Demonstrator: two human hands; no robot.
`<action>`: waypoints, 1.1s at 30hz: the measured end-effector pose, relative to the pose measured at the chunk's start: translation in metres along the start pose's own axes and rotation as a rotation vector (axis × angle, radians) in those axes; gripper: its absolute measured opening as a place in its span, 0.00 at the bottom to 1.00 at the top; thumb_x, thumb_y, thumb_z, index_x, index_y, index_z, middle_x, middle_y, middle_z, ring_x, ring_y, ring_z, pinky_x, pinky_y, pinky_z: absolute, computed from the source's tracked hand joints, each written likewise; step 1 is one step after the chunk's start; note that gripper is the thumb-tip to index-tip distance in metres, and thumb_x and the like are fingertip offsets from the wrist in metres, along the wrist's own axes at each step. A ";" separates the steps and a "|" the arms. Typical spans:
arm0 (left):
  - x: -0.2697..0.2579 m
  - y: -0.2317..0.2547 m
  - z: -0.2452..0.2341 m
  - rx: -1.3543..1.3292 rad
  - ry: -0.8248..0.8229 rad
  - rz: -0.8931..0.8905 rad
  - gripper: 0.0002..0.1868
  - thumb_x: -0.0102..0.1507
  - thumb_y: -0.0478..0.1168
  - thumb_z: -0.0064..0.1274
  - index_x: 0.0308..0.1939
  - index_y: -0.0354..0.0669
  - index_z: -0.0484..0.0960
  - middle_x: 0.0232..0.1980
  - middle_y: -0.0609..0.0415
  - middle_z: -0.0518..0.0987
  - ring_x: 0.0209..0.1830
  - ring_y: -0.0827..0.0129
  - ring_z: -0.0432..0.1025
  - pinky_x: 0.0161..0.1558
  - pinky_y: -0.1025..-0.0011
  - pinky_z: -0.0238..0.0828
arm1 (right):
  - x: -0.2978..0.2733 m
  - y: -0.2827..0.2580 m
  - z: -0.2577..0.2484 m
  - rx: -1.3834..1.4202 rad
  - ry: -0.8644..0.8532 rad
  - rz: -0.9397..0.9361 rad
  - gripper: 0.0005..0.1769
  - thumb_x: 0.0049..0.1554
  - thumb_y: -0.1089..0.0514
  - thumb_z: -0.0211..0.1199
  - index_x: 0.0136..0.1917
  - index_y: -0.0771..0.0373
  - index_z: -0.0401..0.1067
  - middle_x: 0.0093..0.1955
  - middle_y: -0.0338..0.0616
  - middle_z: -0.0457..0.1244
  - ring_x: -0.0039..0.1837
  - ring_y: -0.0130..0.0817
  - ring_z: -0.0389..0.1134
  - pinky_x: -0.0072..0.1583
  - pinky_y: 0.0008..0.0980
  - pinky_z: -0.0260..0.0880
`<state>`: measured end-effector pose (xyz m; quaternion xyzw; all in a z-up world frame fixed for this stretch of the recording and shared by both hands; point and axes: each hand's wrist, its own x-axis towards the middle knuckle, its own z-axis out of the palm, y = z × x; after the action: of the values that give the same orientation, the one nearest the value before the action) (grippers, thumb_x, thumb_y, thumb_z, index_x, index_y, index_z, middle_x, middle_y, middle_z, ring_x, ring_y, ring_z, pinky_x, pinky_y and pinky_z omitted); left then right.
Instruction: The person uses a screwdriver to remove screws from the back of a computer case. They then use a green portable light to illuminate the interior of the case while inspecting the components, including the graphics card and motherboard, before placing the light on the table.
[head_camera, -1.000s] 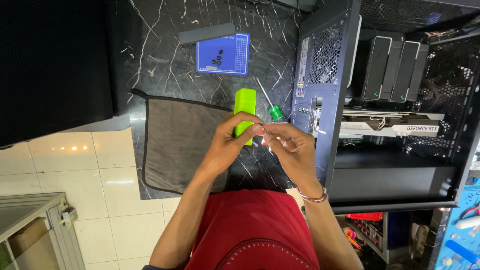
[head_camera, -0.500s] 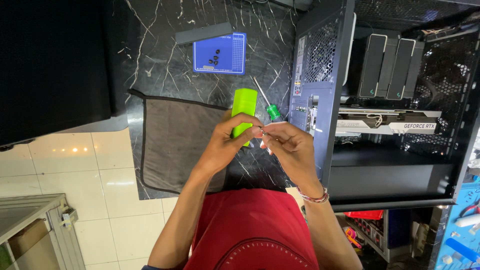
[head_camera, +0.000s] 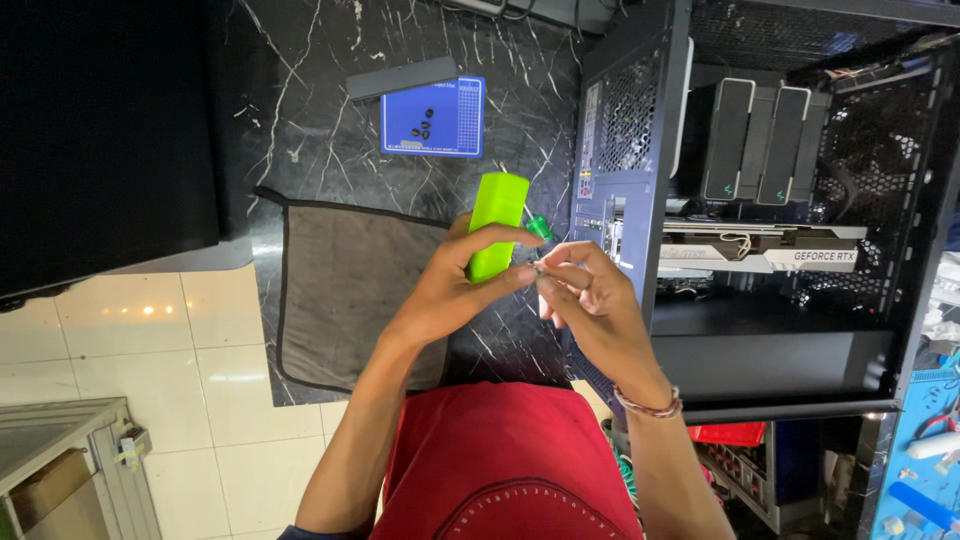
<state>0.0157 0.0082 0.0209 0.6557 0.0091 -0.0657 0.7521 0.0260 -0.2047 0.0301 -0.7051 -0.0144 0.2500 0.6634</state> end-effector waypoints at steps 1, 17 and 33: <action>0.002 0.004 -0.001 0.001 -0.004 0.002 0.17 0.66 0.43 0.68 0.59 0.55 0.87 0.50 0.47 0.71 0.51 0.68 0.65 0.62 0.63 0.64 | -0.002 -0.006 -0.002 0.001 0.004 -0.003 0.10 0.65 0.65 0.62 0.60 0.66 0.68 0.52 0.57 0.75 0.38 0.30 0.70 0.39 0.26 0.72; 0.025 0.041 0.093 0.256 0.067 0.031 0.26 0.68 0.35 0.60 0.69 0.65 0.82 0.63 0.41 0.66 0.65 0.54 0.68 0.71 0.57 0.61 | -0.014 -0.059 -0.104 0.093 0.061 -0.012 0.25 0.58 0.71 0.66 0.68 0.72 0.71 0.59 0.62 0.71 0.46 0.40 0.76 0.44 0.39 0.83; 0.080 0.050 0.208 0.354 0.467 -0.025 0.34 0.68 0.34 0.61 0.77 0.59 0.72 0.75 0.23 0.60 0.67 0.28 0.71 0.67 0.39 0.66 | 0.078 -0.130 -0.285 -0.624 -0.080 -0.160 0.29 0.52 0.76 0.66 0.66 0.66 0.80 0.51 0.54 0.66 0.40 0.45 0.76 0.38 0.37 0.76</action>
<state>0.0849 -0.1977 0.0909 0.7740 0.1784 0.0773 0.6026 0.2409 -0.4267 0.1249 -0.8607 -0.1716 0.2081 0.4318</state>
